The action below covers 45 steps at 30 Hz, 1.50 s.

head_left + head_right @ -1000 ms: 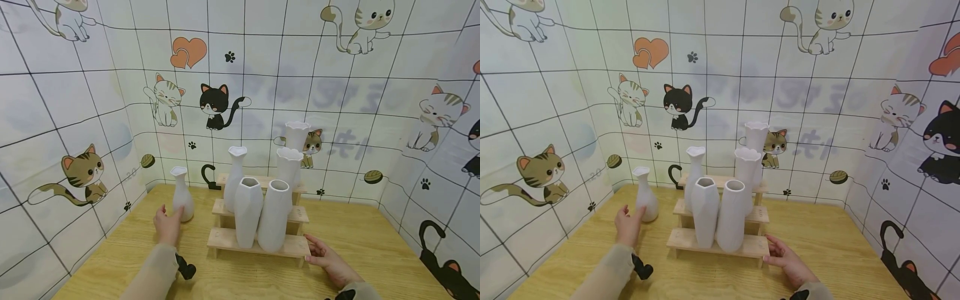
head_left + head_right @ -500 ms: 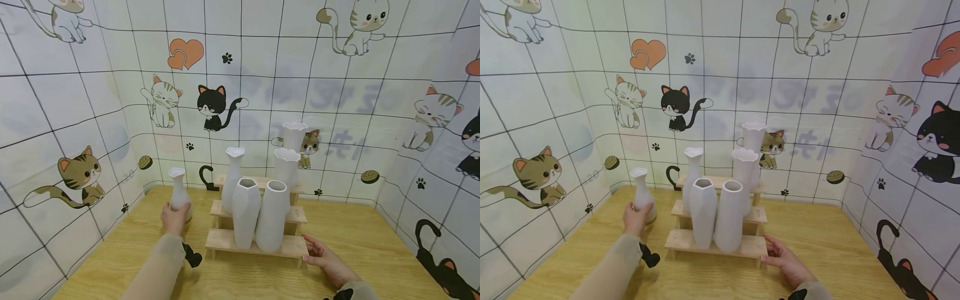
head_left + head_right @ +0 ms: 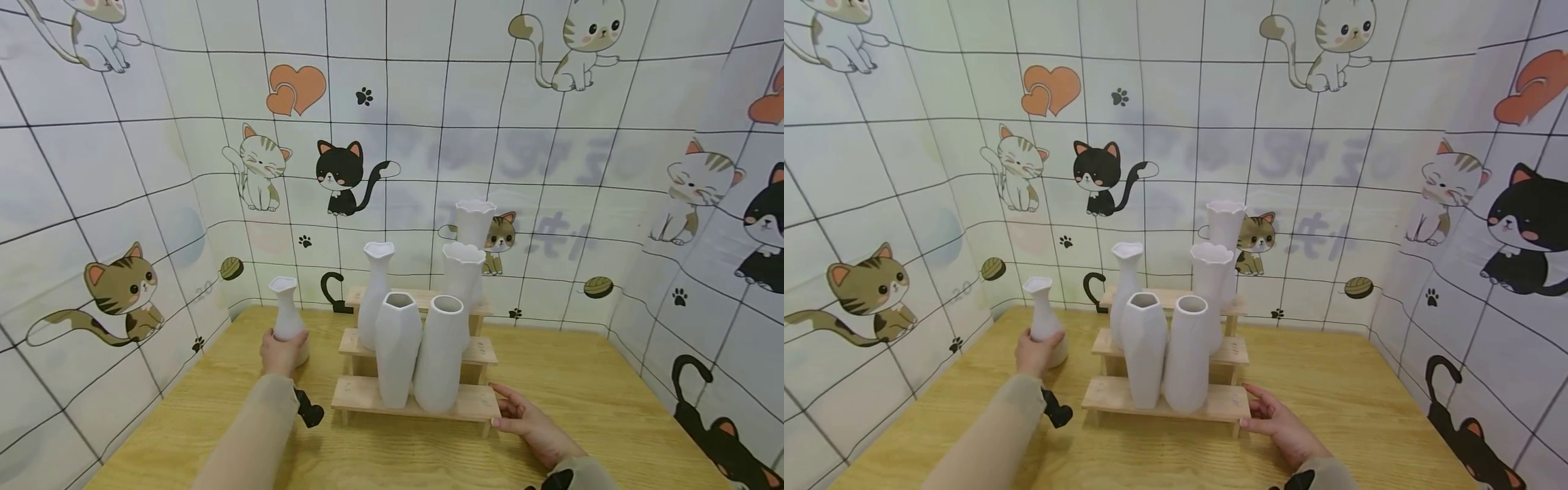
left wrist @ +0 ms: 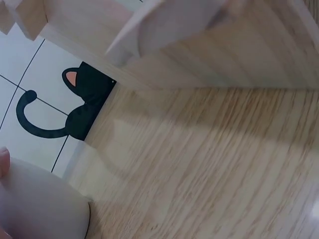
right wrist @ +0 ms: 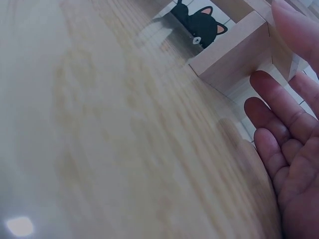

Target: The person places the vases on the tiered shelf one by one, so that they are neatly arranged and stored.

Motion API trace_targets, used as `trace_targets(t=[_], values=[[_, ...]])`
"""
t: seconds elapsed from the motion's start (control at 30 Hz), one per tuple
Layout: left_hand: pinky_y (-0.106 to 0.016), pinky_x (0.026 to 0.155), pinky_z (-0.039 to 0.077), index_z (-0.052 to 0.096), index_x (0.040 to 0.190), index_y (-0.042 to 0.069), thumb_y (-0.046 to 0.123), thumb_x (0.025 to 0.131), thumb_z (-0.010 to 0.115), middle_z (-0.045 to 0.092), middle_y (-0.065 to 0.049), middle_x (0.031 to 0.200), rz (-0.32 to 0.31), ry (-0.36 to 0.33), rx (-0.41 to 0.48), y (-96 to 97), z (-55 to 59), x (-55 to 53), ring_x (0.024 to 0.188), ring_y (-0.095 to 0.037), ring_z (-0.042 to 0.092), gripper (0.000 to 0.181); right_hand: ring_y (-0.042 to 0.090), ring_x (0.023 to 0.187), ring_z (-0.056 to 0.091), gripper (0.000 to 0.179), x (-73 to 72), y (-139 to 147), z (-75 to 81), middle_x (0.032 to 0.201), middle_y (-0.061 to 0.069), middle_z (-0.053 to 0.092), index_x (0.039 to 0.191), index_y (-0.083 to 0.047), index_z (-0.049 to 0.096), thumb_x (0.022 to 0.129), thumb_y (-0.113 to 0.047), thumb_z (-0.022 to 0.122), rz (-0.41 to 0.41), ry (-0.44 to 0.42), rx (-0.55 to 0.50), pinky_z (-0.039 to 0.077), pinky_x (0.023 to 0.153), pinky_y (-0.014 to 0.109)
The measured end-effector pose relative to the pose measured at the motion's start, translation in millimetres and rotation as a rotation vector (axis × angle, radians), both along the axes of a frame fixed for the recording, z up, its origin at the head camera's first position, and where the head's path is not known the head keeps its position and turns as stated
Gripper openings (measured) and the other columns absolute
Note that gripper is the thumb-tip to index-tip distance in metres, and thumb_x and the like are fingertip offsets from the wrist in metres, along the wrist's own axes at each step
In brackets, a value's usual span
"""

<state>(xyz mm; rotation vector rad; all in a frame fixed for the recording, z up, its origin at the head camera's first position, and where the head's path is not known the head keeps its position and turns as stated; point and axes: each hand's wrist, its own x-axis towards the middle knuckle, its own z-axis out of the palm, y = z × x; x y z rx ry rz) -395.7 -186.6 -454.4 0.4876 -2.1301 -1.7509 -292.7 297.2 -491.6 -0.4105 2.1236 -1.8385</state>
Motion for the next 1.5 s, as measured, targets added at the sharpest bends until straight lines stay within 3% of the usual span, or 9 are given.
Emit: trace_targets(t=[0.23,0.9,1.1,1.27,1.5], values=[[-0.06,0.104,0.031,0.023,0.15,0.0,0.029,0.087,0.071,0.035,-0.027,0.144,-0.055,0.009,0.035,-3.0,2.3,-0.3,0.13,-0.045,0.036,0.084,0.017,0.109,0.052,0.079,-0.3,-1.6,2.8,0.129,0.011,0.054,0.15,0.007,0.005,0.095,-0.009,0.06,-0.003,0.008,-0.007,0.042,0.089,0.029],[-0.058,0.104,0.033,0.03,0.146,-0.002,0.023,0.084,0.075,0.04,-0.028,0.141,0.013,0.048,0.021,0.5,-0.6,-1.9,0.127,-0.044,0.041,0.08,0.017,0.11,0.052,0.08,-1.3,-0.5,2.0,0.13,0.013,0.053,0.151,0.006,0.007,0.095,-0.012,0.061,-0.015,0.004,0.012,0.041,0.091,0.031],[-0.057,0.103,0.033,0.033,0.142,-0.003,0.027,0.084,0.076,0.042,-0.027,0.139,0.015,0.027,-0.022,-2.1,-1.2,0.2,0.125,-0.043,0.043,0.079,0.017,0.111,0.051,0.079,-0.7,-1.6,3.4,0.133,0.015,0.051,0.151,0.005,0.005,0.096,-0.011,0.059,-0.005,-0.005,0.011,0.041,0.092,0.033],[-0.057,0.103,0.034,0.033,0.142,-0.003,0.03,0.084,0.076,0.042,-0.027,0.139,-0.003,0.017,-0.036,-3.0,1.1,4.6,0.125,-0.043,0.043,0.08,0.017,0.11,0.051,0.079,0.2,-2.1,3.4,0.133,0.014,0.051,0.151,0.005,0.005,0.096,-0.012,0.059,-0.015,-0.014,0.013,0.04,0.092,0.033],[-0.058,0.103,0.033,0.029,0.146,-0.002,0.036,0.084,0.075,0.039,-0.027,0.142,-0.057,-0.016,-0.043,-10.7,0.1,1.9,0.127,-0.043,0.04,0.086,0.017,0.11,0.051,0.078,0.8,-2.3,3.7,0.132,0.014,0.052,0.151,0.005,0.006,0.096,-0.012,0.059,-0.02,-0.013,0.016,0.041,0.091,0.032]])
